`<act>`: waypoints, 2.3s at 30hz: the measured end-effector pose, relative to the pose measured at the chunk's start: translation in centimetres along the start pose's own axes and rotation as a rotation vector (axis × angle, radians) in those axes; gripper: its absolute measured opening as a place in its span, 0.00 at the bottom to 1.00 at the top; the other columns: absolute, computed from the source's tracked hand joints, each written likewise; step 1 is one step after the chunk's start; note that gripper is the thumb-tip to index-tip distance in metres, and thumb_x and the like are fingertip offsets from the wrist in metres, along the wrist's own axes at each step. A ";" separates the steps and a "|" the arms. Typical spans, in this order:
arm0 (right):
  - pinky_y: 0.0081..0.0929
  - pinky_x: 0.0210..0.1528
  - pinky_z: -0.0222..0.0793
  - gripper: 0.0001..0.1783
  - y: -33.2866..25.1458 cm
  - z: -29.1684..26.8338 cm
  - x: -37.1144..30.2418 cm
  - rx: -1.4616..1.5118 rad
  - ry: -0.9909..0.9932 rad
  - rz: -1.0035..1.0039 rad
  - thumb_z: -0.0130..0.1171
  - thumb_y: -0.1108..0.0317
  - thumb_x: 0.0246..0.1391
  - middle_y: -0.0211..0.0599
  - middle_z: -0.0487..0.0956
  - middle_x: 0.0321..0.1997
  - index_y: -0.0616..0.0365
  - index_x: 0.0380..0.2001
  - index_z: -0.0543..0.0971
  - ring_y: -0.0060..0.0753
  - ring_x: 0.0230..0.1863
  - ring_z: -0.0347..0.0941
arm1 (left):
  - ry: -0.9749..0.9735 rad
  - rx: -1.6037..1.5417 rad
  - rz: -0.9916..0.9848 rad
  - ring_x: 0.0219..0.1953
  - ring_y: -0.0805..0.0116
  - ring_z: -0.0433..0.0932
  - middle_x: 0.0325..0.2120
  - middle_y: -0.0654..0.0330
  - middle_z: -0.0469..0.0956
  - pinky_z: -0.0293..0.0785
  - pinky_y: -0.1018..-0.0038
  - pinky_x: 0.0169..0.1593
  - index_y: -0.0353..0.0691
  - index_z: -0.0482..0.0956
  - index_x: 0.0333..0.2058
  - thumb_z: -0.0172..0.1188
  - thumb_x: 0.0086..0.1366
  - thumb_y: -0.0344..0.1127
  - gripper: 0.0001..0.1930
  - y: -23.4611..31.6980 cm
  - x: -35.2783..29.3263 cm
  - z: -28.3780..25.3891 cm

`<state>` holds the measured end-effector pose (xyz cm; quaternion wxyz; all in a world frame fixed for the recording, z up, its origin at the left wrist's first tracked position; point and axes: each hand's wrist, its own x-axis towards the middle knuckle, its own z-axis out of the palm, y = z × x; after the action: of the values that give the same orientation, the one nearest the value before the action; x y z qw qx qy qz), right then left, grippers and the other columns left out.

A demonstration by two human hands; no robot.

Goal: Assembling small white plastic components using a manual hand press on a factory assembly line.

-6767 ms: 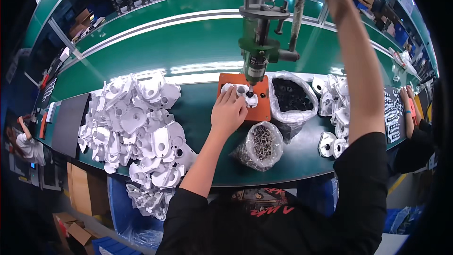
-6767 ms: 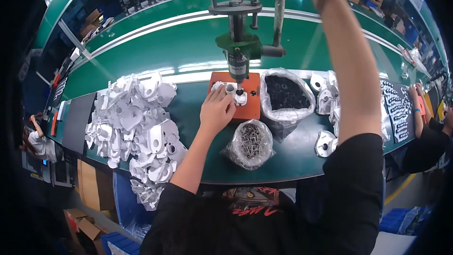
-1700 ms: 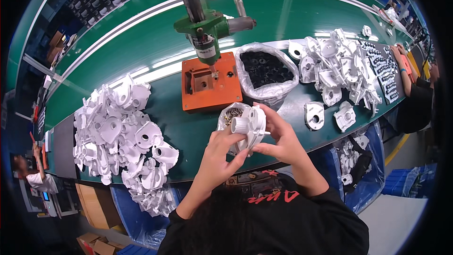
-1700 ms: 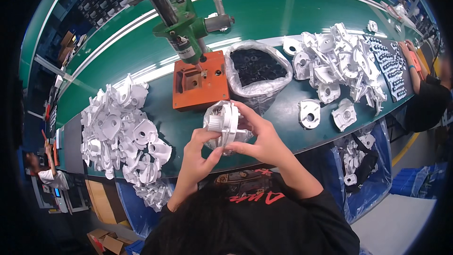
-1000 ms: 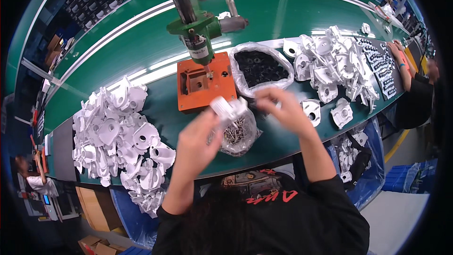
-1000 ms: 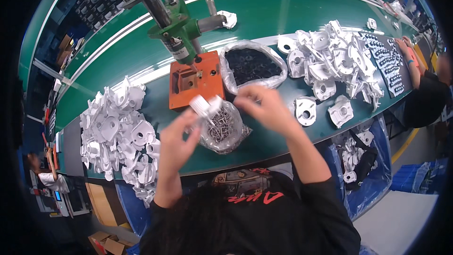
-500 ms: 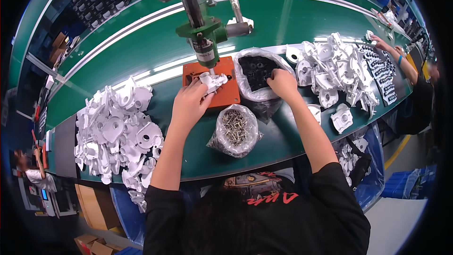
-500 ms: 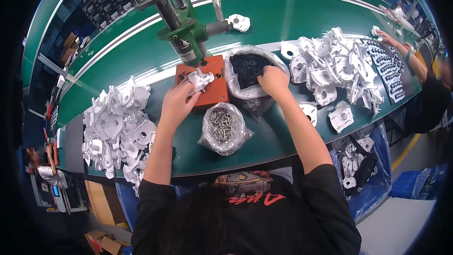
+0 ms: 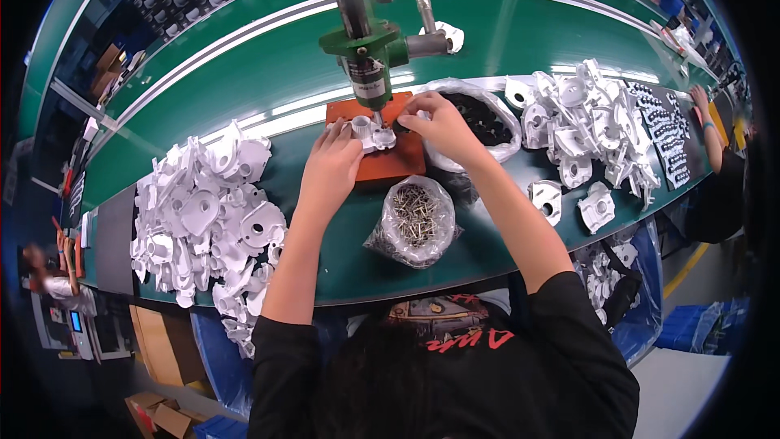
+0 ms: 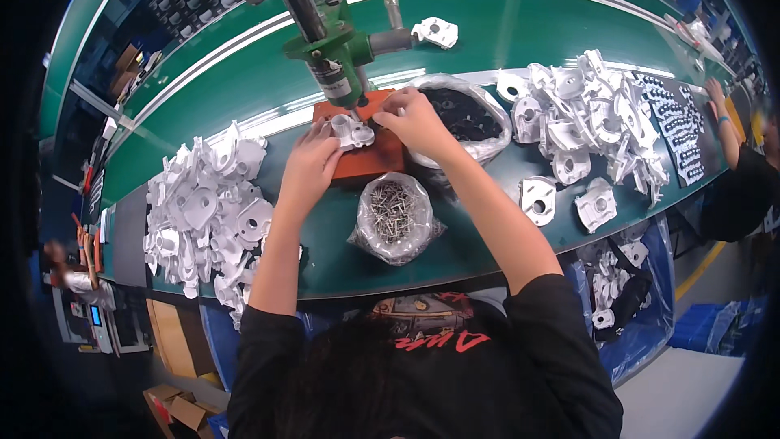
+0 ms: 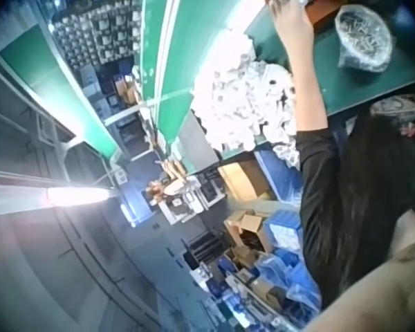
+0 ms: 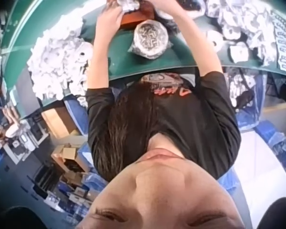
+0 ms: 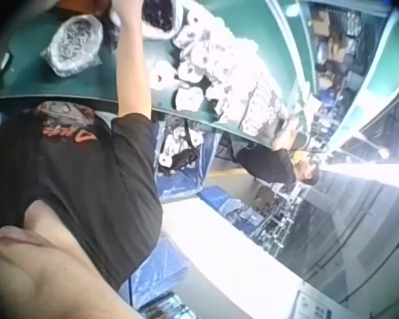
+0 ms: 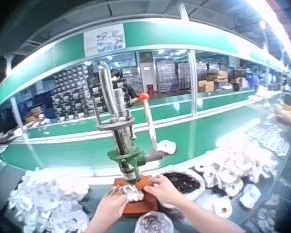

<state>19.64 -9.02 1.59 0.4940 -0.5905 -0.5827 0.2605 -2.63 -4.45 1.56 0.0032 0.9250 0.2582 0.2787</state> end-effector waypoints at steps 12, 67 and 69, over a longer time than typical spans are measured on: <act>0.31 0.55 0.62 0.09 0.7 2.8 1.3 -0.091 -0.027 0.038 0.63 0.67 0.46 0.39 0.71 0.49 0.61 0.30 0.82 0.37 0.51 0.64 | 0.002 -0.266 -0.139 0.54 0.50 0.71 0.45 0.48 0.76 0.66 0.60 0.59 0.34 0.73 0.32 0.56 0.58 0.29 0.05 -1.0 -0.3 0.7; 0.36 0.35 0.67 0.05 -5.2 0.2 -7.7 -0.259 -0.686 -0.193 0.56 0.76 0.44 0.43 0.70 0.28 0.63 0.25 0.71 0.44 0.32 0.71 | 0.339 0.052 -0.171 0.51 0.46 0.74 0.46 0.43 0.75 0.70 0.55 0.54 0.37 0.73 0.27 0.57 0.53 0.31 0.05 1.7 -1.2 4.9; 0.35 0.34 0.67 0.05 -5.1 0.1 -7.5 -0.197 -0.739 -0.170 0.56 0.77 0.44 0.42 0.70 0.27 0.63 0.25 0.70 0.42 0.30 0.70 | 0.351 0.058 -0.181 0.50 0.48 0.75 0.45 0.47 0.77 0.70 0.57 0.54 0.41 0.75 0.30 0.58 0.53 0.30 0.05 1.9 -1.1 4.7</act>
<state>15.98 -16.94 4.08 0.2118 -0.4510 -0.7904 0.3564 -0.06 -5.91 -2.71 -0.0435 0.8349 0.3450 0.4267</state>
